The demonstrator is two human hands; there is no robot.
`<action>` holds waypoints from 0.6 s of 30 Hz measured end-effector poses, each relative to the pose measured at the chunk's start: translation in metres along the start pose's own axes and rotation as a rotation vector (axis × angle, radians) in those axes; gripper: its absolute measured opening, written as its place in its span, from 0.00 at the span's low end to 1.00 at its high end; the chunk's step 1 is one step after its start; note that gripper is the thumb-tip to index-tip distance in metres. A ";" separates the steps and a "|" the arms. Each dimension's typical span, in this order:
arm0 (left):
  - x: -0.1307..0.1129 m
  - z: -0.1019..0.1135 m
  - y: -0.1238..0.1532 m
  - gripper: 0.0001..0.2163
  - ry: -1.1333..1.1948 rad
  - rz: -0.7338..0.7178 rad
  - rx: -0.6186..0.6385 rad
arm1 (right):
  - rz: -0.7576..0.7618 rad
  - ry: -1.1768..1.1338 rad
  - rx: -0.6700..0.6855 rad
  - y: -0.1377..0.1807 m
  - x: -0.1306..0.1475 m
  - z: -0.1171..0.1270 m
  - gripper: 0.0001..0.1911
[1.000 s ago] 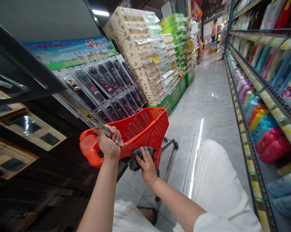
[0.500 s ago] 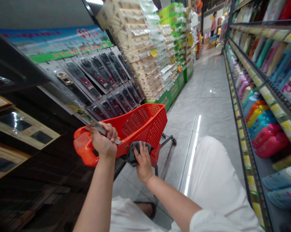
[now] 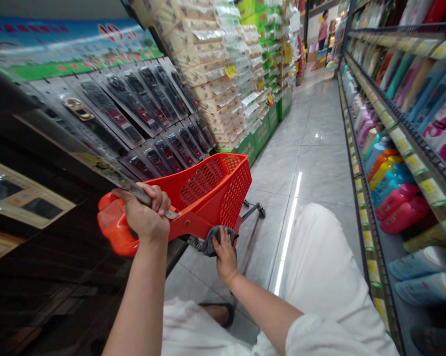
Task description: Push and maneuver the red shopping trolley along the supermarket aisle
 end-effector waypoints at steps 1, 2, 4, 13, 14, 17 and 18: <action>0.000 0.000 -0.001 0.28 0.006 -0.002 0.004 | -0.051 -0.033 0.018 0.011 -0.011 -0.003 0.49; 0.000 0.000 -0.001 0.29 0.011 -0.005 0.006 | -0.113 -0.070 0.036 0.022 -0.022 -0.006 0.50; 0.000 -0.001 -0.001 0.29 0.005 -0.005 0.007 | -0.261 -0.150 0.071 0.044 -0.041 -0.010 0.50; -0.006 -0.008 0.004 0.28 -0.077 0.016 -0.038 | -0.803 -0.446 -0.178 0.048 -0.085 -0.007 0.37; -0.006 -0.008 0.004 0.28 -0.080 0.020 -0.038 | -0.840 -0.470 -0.210 0.033 -0.092 -0.004 0.34; -0.007 -0.007 0.004 0.28 -0.087 0.019 -0.029 | -0.887 -0.502 -0.239 -0.017 -0.116 0.004 0.30; -0.007 -0.007 0.004 0.28 -0.088 0.015 -0.030 | -0.889 -0.509 -0.240 -0.030 -0.123 0.007 0.29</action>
Point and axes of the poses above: each hand's wrist, its own y-axis away from the middle knuckle, its own z-axis out of the back of the hand, x = y × z, the point moved 3 cm from there along -y, towards the middle knuckle, and after that the axes turned 4 degrees about x, right-handed, at the moved point
